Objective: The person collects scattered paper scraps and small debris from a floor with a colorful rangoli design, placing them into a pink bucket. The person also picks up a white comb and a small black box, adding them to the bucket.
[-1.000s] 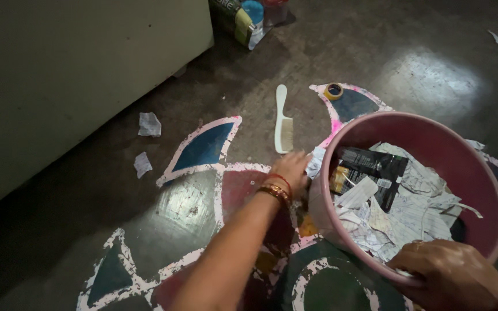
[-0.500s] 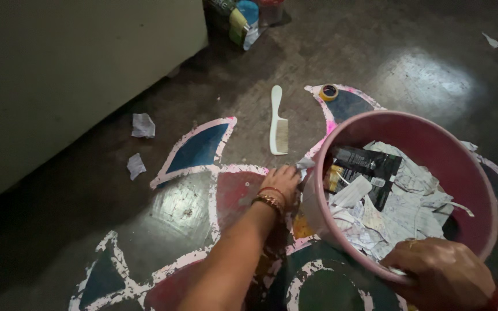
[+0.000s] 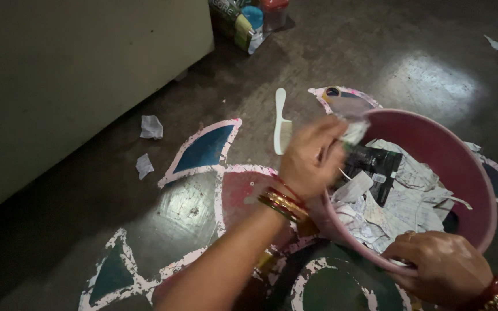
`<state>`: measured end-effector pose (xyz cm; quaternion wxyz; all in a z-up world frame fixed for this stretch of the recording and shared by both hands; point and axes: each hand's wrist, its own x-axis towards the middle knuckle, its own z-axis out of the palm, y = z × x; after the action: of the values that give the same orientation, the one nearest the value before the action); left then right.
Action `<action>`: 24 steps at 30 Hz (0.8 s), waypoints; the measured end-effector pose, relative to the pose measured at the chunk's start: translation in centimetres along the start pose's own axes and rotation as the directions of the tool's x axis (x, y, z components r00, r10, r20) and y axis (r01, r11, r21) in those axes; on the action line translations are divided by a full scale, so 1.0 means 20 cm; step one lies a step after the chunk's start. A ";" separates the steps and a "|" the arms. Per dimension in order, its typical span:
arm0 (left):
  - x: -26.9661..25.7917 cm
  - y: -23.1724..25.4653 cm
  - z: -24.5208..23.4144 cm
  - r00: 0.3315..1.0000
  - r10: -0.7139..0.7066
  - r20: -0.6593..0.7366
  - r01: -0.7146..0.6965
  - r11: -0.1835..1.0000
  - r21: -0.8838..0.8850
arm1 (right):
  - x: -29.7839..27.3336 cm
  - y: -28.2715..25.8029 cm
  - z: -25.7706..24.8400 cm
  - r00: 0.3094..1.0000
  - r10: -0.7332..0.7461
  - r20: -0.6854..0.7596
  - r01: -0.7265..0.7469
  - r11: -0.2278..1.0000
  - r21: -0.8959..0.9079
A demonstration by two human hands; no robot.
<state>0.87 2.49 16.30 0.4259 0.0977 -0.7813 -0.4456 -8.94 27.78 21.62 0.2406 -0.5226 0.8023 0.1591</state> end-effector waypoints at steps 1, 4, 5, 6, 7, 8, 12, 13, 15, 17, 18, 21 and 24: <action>0.01 0.06 0.01 0.995 0.066 0.073 -0.066 0.998 0.002 | 0.00 0.00 0.00 1.000 -0.011 -0.021 0.011 1.000 0.000; 0.04 0.19 0.02 0.914 0.258 0.313 -0.322 0.931 0.174 | -0.01 0.02 0.02 0.997 -0.025 -0.069 0.026 1.000 0.013; 0.03 0.20 0.01 0.913 0.260 0.314 -0.318 0.936 0.150 | 0.00 0.03 0.02 0.994 -0.042 -0.100 0.045 0.999 0.024; 0.02 0.21 0.00 0.912 0.263 0.316 -0.315 0.941 0.126 | 0.00 0.03 0.03 0.990 -0.057 -0.131 0.062 0.997 0.034; 0.00 0.20 -0.01 0.911 0.265 0.317 -0.310 0.945 0.101 | 0.00 0.03 0.03 0.984 -0.072 -0.162 0.080 0.996 0.044; -0.01 0.18 -0.01 0.943 0.218 0.254 -0.245 0.966 0.081 | 0.00 0.04 0.03 0.986 -0.062 -0.152 0.071 0.996 0.055; 0.00 -0.07 -0.01 0.999 -0.040 0.018 0.038 0.996 0.087 | 0.00 0.04 0.03 0.988 -0.062 -0.144 0.074 0.994 0.076; 0.03 -0.18 -0.01 0.997 -0.077 0.007 0.075 0.984 0.161 | 0.00 0.04 0.02 0.986 -0.072 -0.150 0.085 0.993 0.076; 0.02 -0.40 -0.02 0.986 -0.160 0.041 0.141 0.947 0.290 | 0.00 0.04 0.03 0.978 -0.096 -0.187 0.112 0.991 0.079; -0.02 -0.59 0.01 0.943 -0.298 0.149 0.197 0.859 0.473 | 0.00 0.05 0.05 0.969 -0.112 -0.219 0.136 0.986 0.099; -0.05 -0.66 0.03 0.897 -0.394 0.198 0.210 0.777 0.594 | 0.01 0.06 0.06 0.966 -0.118 -0.232 0.149 0.981 0.121; -0.15 -0.80 0.05 0.768 -0.563 0.305 0.175 0.643 0.746 | 0.03 0.07 0.08 0.973 -0.102 -0.205 0.126 0.986 0.108; -0.25 -0.82 0.07 0.700 -0.625 0.346 0.127 0.586 0.801 | 0.04 0.08 0.09 0.973 -0.088 -0.214 0.118 0.984 0.131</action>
<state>-0.81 -3.61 0.41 -0.0307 0.2856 -0.9390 -0.1891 -10.24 28.78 19.70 0.2005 -0.5586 0.8041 0.0335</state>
